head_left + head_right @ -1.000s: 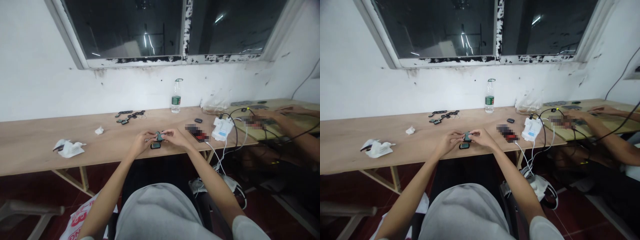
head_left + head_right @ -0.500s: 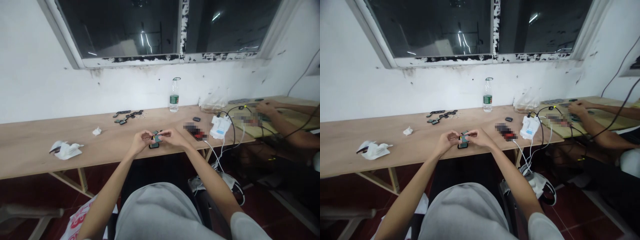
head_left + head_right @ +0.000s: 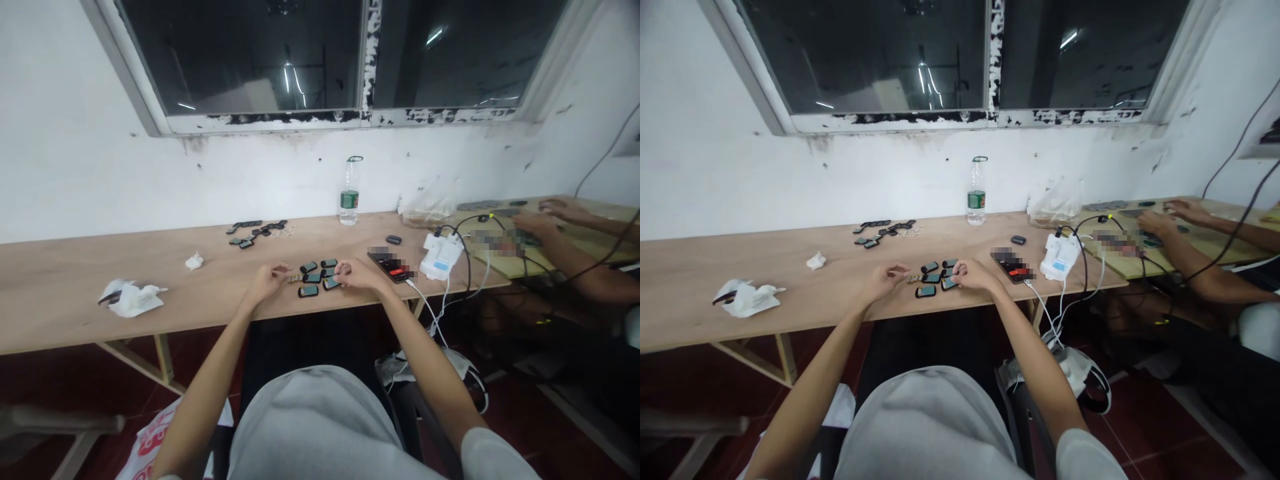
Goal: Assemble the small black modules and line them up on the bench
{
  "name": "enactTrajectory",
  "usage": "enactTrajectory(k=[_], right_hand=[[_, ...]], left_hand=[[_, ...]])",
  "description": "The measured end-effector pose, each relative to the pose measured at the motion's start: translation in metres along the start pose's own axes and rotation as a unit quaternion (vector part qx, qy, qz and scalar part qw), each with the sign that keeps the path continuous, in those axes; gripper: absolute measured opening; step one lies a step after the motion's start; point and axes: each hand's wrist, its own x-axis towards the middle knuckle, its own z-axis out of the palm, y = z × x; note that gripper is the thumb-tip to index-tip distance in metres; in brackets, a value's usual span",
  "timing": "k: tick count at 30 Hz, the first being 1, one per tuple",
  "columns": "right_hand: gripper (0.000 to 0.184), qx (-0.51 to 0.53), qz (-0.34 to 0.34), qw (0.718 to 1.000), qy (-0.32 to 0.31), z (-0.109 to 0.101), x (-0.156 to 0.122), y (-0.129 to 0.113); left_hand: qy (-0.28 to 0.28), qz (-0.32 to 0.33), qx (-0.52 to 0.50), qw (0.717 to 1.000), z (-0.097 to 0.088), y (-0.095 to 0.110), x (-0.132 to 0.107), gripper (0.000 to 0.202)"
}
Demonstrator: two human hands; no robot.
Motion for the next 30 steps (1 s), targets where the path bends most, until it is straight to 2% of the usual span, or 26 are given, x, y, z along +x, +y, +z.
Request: enactTrajectory(k=[3,7,12,16,19,25,30], right_hand=[[0.014,-0.035,0.002,0.999,-0.011,0.004,0.003,0.006],[0.016,-0.074,-0.004,0.997,0.006,0.010,0.005,0.005],[0.021,-0.125,-0.031,0.991,0.029,0.010,0.000,-0.004],[0.022,-0.160,-0.048,0.979,0.119,0.011,0.006,0.004],[0.020,-0.188,-0.034,0.965,0.180,0.015,0.014,0.016],[0.027,-0.200,-0.023,0.968,0.150,0.021,0.019,0.025],[0.023,-0.174,-0.029,0.971,0.161,0.021,0.020,0.028]], left_hand=[[-0.029,-0.018,0.012,0.999,0.000,-0.012,0.000,0.033],[-0.060,-0.016,0.031,0.998,0.008,-0.019,-0.001,0.040],[-0.050,0.004,0.022,0.999,0.018,-0.022,0.000,0.052],[-0.055,-0.003,0.035,0.998,0.015,-0.028,0.000,0.054],[-0.060,0.011,0.061,0.996,0.010,-0.034,0.001,0.049],[-0.079,0.039,0.066,0.994,0.006,-0.038,0.003,0.042],[-0.076,0.043,0.057,0.995,0.005,-0.038,0.004,0.040]])
